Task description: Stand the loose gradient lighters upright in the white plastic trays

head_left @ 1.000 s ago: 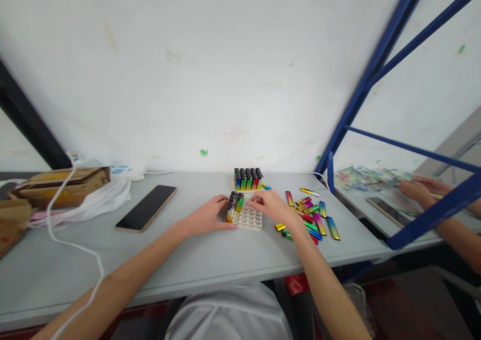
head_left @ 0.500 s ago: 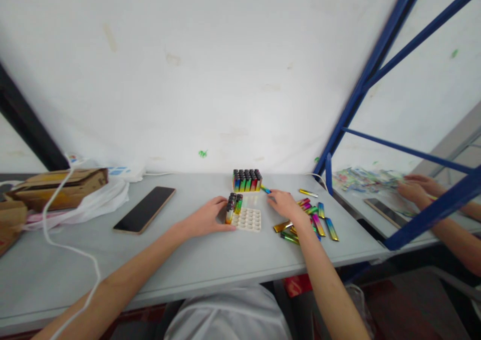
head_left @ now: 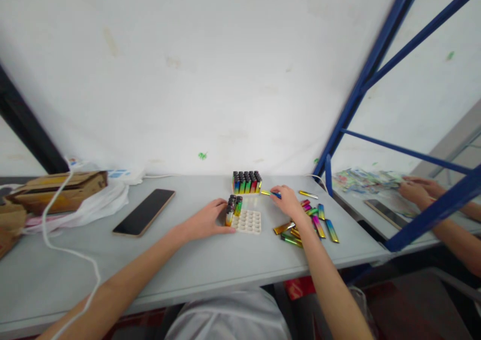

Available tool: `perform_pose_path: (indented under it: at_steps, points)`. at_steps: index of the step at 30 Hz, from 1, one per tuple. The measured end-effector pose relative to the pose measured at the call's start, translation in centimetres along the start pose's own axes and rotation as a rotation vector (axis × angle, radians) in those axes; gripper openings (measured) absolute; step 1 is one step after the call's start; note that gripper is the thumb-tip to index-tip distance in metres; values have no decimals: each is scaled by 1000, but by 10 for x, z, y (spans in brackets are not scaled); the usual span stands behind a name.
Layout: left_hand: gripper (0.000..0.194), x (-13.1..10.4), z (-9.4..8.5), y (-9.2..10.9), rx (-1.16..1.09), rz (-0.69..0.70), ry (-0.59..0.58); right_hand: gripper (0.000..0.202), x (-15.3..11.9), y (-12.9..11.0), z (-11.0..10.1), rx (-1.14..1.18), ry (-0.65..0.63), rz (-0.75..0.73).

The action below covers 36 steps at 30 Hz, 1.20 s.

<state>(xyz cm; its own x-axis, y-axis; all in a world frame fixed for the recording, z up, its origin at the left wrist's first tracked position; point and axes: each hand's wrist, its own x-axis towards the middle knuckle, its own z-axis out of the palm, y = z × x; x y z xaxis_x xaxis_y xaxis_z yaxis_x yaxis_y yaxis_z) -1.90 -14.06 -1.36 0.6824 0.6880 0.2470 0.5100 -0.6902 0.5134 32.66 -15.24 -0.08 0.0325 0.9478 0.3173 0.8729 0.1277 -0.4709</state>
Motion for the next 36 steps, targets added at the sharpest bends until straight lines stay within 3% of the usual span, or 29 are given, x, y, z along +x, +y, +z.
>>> perform_pose_path:
  at_steps: [3,7,10,16,18,21,30,36]
  points:
    - [68,0,1,-1,4,5,-3,28,5,-3,0,353,97,26]
    - [70,1,1,-2,6,-7,-9,57,2,-23,-5,845,104,80]
    - [70,0,1,-3,-2,5,3,61,-5,-47,-13,1036,40,101]
    - [71,0,0,-2,-14,12,-2,60,-20,-90,-17,1201,-191,55]
    - [71,1,0,-1,-17,8,-8,59,-23,-98,-11,1215,-254,52]
    - [69,1,0,0,-26,13,-4,59,-24,-105,3,1145,-251,97]
    - [70,1,1,-1,-22,13,8,56,-20,-96,32,707,76,89]
    - [71,0,1,-2,-12,18,4,47,-19,-92,33,591,163,41]
